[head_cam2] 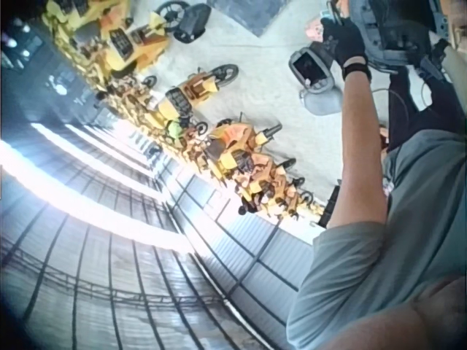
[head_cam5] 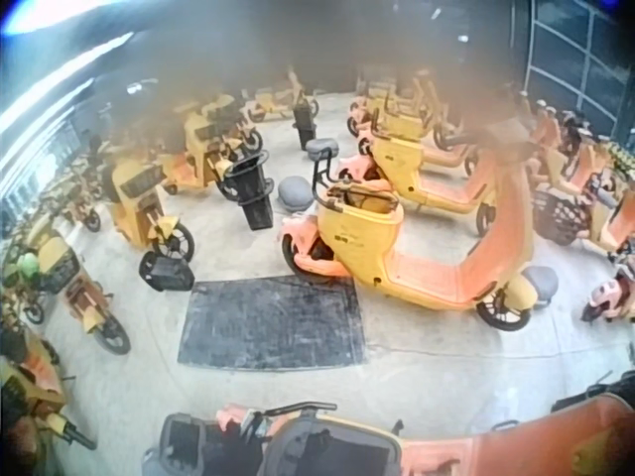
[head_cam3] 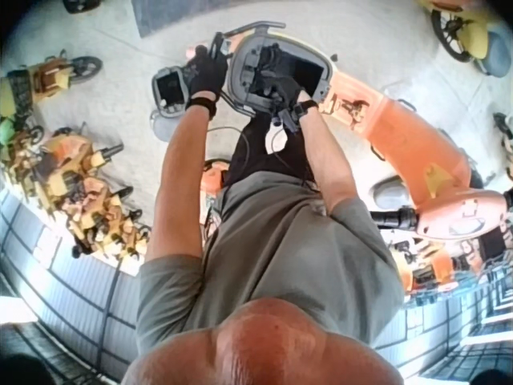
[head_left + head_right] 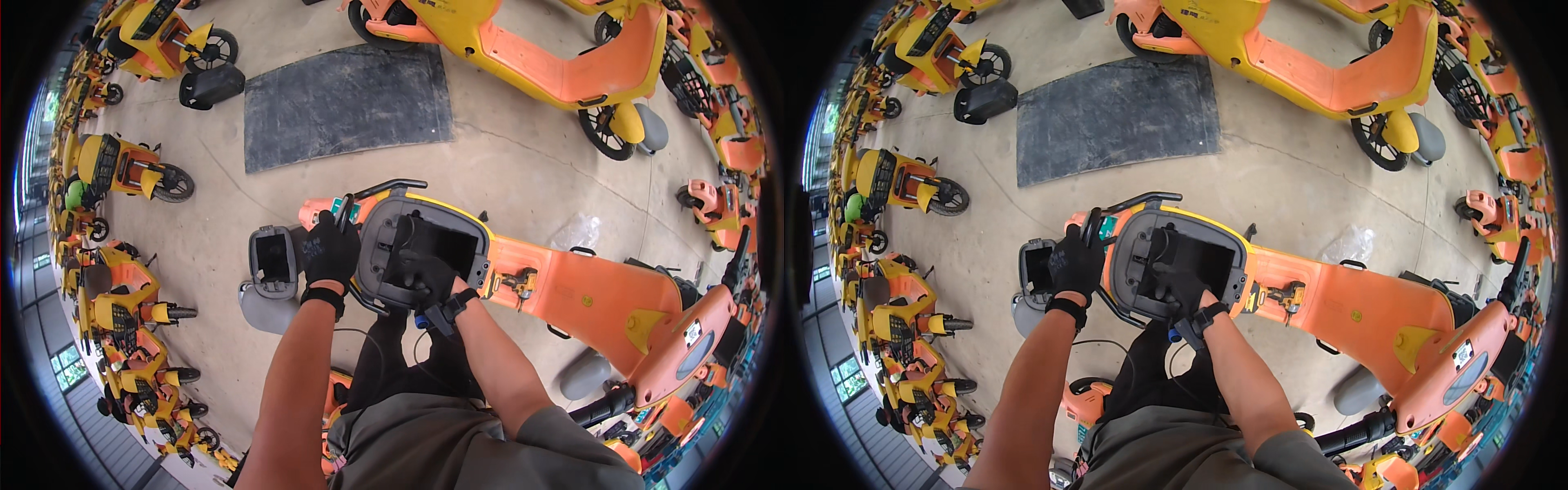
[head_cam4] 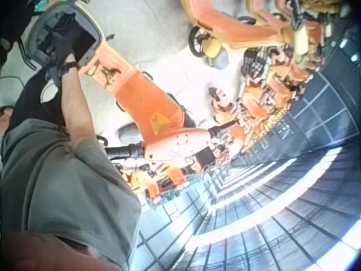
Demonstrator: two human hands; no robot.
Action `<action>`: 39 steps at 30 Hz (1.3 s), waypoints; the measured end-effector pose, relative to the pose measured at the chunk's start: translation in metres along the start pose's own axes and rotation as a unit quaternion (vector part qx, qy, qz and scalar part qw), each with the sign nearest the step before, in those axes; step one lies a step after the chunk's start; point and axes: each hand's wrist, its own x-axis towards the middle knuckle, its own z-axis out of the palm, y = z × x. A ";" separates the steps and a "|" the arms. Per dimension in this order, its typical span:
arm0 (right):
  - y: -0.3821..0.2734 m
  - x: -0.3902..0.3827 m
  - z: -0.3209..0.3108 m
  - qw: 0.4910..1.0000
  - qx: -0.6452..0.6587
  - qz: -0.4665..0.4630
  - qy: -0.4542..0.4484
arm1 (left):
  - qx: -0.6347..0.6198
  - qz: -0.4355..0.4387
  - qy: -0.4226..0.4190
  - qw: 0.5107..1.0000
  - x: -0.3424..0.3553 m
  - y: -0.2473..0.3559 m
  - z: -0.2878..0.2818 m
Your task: The person uses an electric drill and pliers to work on the wiring and internal components under the seat of an electric scooter, then handles the storage compartment tub.
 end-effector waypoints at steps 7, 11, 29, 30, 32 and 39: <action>0.007 0.013 -0.017 0.977 -0.155 0.023 0.145 | 0.019 -0.017 -0.032 0.999 -0.002 -0.001 -0.004; 0.011 0.006 -0.012 0.967 0.163 0.134 0.146 | 0.008 -0.022 -0.036 0.999 -0.003 -0.005 -0.003; 0.007 0.027 -0.027 0.966 0.163 0.087 0.183 | 0.007 -0.007 -0.049 0.999 0.002 0.006 -0.012; 0.009 0.026 -0.024 0.976 -0.003 -0.074 0.206 | 0.001 -0.005 -0.047 0.999 0.002 0.005 -0.010; 0.014 0.017 -0.019 0.936 -0.168 -0.225 0.214 | 0.002 0.004 -0.035 0.999 0.002 0.003 -0.007; -0.001 0.010 0.000 0.947 0.295 0.047 0.116 | 0.011 0.013 -0.006 1.000 -0.002 0.000 -0.003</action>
